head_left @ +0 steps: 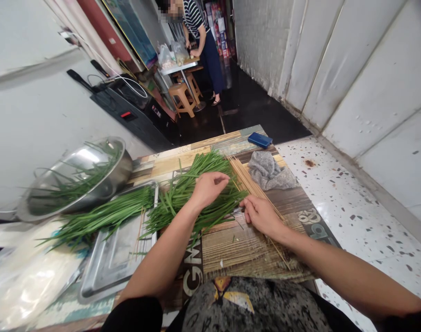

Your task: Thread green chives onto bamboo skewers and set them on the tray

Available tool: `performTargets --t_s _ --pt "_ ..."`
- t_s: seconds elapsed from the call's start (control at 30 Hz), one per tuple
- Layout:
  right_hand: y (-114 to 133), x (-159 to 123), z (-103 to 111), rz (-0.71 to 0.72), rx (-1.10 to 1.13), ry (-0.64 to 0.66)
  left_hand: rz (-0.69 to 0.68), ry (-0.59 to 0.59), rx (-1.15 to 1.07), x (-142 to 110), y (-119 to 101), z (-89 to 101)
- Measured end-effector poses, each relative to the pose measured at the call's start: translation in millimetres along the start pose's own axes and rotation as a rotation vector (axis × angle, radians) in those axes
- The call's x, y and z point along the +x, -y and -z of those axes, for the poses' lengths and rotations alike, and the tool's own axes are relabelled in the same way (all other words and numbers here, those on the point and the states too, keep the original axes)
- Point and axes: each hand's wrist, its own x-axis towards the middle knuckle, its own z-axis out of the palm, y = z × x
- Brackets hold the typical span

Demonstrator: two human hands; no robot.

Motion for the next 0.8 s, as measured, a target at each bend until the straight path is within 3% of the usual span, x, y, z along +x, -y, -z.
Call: performTargets --t_s 0.6,0.8 --pt "0.8 -1.4 0.4 0.001 -0.014 0.002 -0.027 0.005 -0.050 0.3 3.3 -2.3" --pt "0.6 -0.9 0.1 -0.003 -0.014 0.000 -0.090 0.077 0.007 -7.8 -4.7 -0.4"
